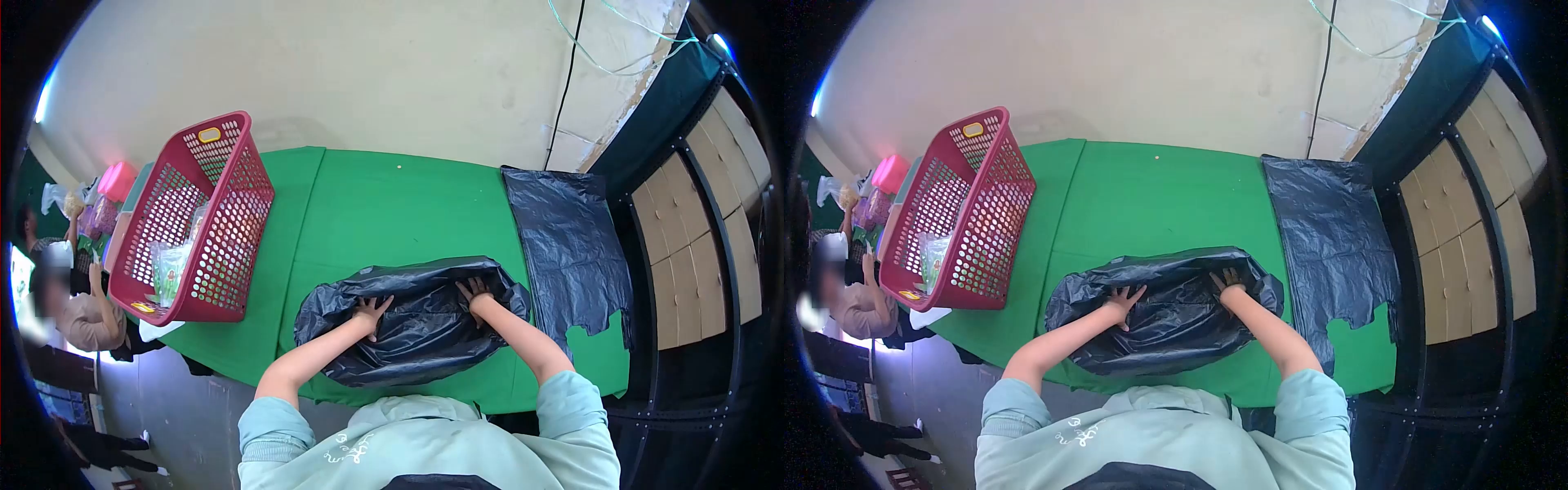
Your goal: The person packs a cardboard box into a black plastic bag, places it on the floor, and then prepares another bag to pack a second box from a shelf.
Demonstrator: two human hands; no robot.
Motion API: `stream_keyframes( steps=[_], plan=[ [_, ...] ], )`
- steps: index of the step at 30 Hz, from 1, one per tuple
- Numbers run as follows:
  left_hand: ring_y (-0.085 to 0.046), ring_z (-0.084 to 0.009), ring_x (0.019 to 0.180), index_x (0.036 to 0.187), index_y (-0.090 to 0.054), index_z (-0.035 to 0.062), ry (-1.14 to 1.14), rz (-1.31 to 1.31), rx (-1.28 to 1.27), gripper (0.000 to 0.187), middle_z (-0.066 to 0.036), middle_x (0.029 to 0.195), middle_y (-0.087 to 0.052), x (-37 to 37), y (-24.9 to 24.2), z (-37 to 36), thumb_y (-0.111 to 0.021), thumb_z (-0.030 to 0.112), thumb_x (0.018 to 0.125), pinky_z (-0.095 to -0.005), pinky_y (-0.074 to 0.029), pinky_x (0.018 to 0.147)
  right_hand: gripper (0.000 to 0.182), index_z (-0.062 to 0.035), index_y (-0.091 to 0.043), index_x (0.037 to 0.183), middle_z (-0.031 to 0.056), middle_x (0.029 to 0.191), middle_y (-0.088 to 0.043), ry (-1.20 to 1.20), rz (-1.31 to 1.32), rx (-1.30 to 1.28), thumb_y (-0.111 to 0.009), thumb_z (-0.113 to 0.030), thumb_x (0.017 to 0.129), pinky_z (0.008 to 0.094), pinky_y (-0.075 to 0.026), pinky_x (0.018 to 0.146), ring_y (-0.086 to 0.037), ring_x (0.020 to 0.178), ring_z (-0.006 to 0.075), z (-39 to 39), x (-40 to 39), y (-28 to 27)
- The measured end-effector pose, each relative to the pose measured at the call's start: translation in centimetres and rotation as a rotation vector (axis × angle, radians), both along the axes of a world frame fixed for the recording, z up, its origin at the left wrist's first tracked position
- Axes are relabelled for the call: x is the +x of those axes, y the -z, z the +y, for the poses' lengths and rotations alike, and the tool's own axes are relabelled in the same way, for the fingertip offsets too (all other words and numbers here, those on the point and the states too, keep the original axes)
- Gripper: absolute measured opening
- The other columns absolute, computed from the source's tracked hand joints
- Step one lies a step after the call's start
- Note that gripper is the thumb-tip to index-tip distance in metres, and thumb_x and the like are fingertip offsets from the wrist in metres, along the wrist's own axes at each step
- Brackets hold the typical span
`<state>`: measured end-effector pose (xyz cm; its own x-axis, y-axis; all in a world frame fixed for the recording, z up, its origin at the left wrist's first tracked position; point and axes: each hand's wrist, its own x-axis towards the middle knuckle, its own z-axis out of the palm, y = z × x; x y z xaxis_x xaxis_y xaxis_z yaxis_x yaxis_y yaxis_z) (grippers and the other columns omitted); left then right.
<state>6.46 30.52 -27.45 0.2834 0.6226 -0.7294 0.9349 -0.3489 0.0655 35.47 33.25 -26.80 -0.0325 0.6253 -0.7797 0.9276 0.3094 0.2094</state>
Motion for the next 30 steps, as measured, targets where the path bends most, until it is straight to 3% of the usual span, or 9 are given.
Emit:
stream_keyframes(
  steps=[3,6,7,9,13,20,26,29,30],
  plan=[
    [-0.020,-0.0460,0.126,0.138,0.008,0.0293,0.034,0.007,0.060,0.121,-0.017,0.142,-0.015,0.2,-0.8,0.1,-0.081,0.033,0.055,-0.0556,-0.030,0.096,0.116,-0.0176,-0.002,0.140,0.0150,0.145,-0.004,-0.073,-0.048,0.062,-0.079,-0.037,0.056,0.0486,-0.015,0.105,-0.005,0.133,0.0326,0.2,-1.3,-0.4],
    [-0.020,-0.0442,0.126,0.140,-0.003,0.0233,0.075,-0.054,0.216,0.113,-0.017,0.142,-0.016,1.0,-0.5,-0.4,-0.078,0.036,0.057,-0.0577,-0.027,0.096,0.094,-0.0109,-0.021,0.137,0.0167,0.141,-0.021,-0.159,0.173,0.111,-0.072,-0.042,0.064,0.0513,-0.019,0.102,-0.020,0.130,0.0334,-2.3,-3.8,-4.7],
    [-0.019,-0.0434,0.127,0.140,-0.006,0.0214,0.115,-0.088,0.259,0.110,-0.017,0.142,-0.015,1.7,-1.5,-1.0,-0.077,0.038,0.057,-0.0587,-0.026,0.095,0.075,-0.0085,-0.036,0.130,0.0170,0.133,-0.035,-0.186,0.276,0.075,-0.064,-0.046,0.071,0.0532,-0.023,0.099,-0.035,0.122,0.0332,-3.4,-4.5,-6.2],
    [-0.016,-0.0422,0.128,0.139,-0.012,0.0201,0.187,-0.117,0.344,0.107,-0.016,0.143,-0.014,3.8,-2.7,-1.8,-0.076,0.041,0.057,-0.0611,-0.023,0.095,0.065,-0.0105,-0.036,0.129,0.0183,0.122,-0.048,-0.140,0.311,-0.156,-0.050,-0.050,0.080,0.0534,-0.028,0.095,-0.045,0.115,0.0322,-5.2,-5.4,-6.5],
    [-0.005,-0.0410,0.131,0.138,-0.015,0.0249,0.335,-0.311,0.309,0.107,-0.013,0.144,-0.010,9.3,-3.7,-3.3,-0.076,0.047,0.053,-0.0680,-0.015,0.094,0.066,-0.0101,-0.035,0.132,0.0183,0.125,-0.046,-0.100,0.312,-0.409,-0.044,-0.053,0.083,0.0484,-0.029,0.097,-0.043,0.117,0.0331,-7.5,-5.2,-5.9],
    [0.018,-0.0377,0.130,0.139,0.002,0.0320,0.450,-0.236,0.085,0.139,-0.006,0.145,0.016,10.9,-0.4,-3.1,-0.080,0.055,0.029,-0.0750,-0.004,0.088,0.063,-0.0007,-0.052,0.116,0.0178,0.117,-0.053,-0.101,0.305,-0.592,-0.038,-0.054,0.084,0.0402,-0.038,0.091,-0.049,0.108,0.0335,-9.6,-1.2,-1.8],
    [0.018,-0.0373,0.130,0.139,0.002,0.0305,0.496,-0.300,0.053,0.140,-0.007,0.145,0.015,10.7,-0.3,-2.9,-0.080,0.057,0.028,-0.0730,0.001,0.090,0.048,-0.0054,-0.054,0.114,0.0189,0.110,-0.056,-0.123,0.355,-0.516,-0.045,-0.042,0.084,0.0398,-0.041,0.088,-0.052,0.104,0.0351,-10.1,-1.7,-3.1],
    [0.016,-0.0384,0.130,0.140,0.000,0.0270,0.546,-0.265,0.109,0.139,-0.010,0.145,0.013,11.1,0.0,-3.2,-0.078,0.059,0.030,-0.0714,0.001,0.091,0.041,-0.0055,-0.054,0.113,0.0215,0.102,-0.059,-0.065,0.603,-0.281,-0.046,-0.034,0.084,0.0400,-0.042,0.087,-0.054,0.101,0.0342,-9.4,-1.3,-2.2],
    [0.016,-0.0386,0.130,0.140,-0.001,0.0258,0.566,-0.255,0.140,0.138,-0.011,0.145,0.012,11.2,0.3,-3.1,-0.077,0.060,0.031,-0.0706,0.001,0.092,0.040,-0.0115,-0.047,0.120,0.0216,0.105,-0.057,-0.008,0.603,-0.184,-0.048,-0.027,0.083,0.0384,-0.042,0.087,-0.054,0.102,0.0337,-9.0,-1.9,-3.0]
  ],
)
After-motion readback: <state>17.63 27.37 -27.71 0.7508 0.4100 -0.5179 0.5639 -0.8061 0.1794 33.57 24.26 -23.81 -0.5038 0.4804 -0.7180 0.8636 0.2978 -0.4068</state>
